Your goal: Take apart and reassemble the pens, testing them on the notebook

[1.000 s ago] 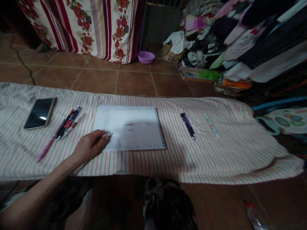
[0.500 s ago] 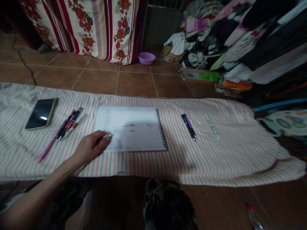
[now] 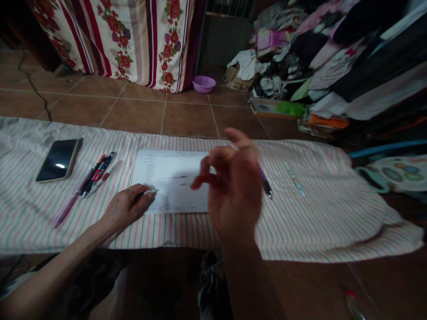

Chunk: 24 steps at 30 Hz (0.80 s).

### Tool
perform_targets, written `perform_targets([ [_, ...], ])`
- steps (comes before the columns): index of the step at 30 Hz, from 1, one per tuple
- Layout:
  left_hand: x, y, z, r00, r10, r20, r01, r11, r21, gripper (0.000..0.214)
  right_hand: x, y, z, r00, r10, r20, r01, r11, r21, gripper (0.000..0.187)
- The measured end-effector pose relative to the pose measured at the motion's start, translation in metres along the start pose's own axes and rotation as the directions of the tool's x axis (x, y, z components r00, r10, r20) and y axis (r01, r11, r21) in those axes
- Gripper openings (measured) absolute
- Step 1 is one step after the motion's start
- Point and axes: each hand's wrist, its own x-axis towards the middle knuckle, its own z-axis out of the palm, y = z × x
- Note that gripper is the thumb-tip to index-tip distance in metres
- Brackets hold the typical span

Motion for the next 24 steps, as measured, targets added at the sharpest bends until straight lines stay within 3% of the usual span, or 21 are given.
perform_targets([
  [4, 0.0, 0.001, -0.001, 1.0, 0.004, 0.002, -0.004, 1.0, -0.019, 0.025, 0.018, 0.062, 0.004, 0.969, 0.241, 0.059, -0.234, 0.965, -0.116, 0.028],
  [5, 0.001, 0.001, -0.001, 1.0, 0.007, 0.004, -0.007, 1.0, -0.021, 0.025, 0.022, 0.076, 0.002, 0.966, 0.251, 0.058, -0.239, 0.957, -0.166, 0.026],
  [9, 0.0, 0.002, -0.002, 1.0, 0.015, 0.005, -0.015, 1.0, -0.024, 0.026, 0.03, 0.108, -0.005, 0.977, 0.201, 0.076, -0.171, 0.941, -0.292, 0.025],
  [12, -0.001, 0.002, -0.003, 1.0, 0.016, 0.006, -0.016, 0.999, -0.028, 0.026, 0.032, 0.111, -0.007, 0.978, 0.193, 0.08, -0.148, 0.91, -0.388, 0.023],
  [14, -0.001, 0.002, -0.003, 1.0, 0.013, 0.014, -0.013, 0.999, -0.033, 0.026, 0.033, 0.111, -0.009, 0.983, 0.145, 0.11, -0.07, 0.859, -0.507, 0.024],
  [16, -0.001, 0.002, -0.003, 1.0, 0.007, 0.022, -0.007, 0.999, -0.035, 0.026, 0.033, 0.111, -0.01, 0.981, 0.073, 0.177, 0.068, 0.729, -0.681, 0.023],
  [20, -0.001, 0.001, -0.002, 1.0, 0.008, 0.024, -0.008, 0.999, -0.037, 0.027, 0.031, 0.112, -0.014, 0.945, 0.04, 0.325, 0.29, 0.358, -0.888, 0.018],
  [24, 0.0, 0.002, -0.002, 1.0, 0.011, 0.025, -0.01, 0.999, -0.041, 0.026, 0.029, 0.114, -0.015, 0.919, 0.077, 0.387, 0.362, 0.228, -0.904, 0.013],
])
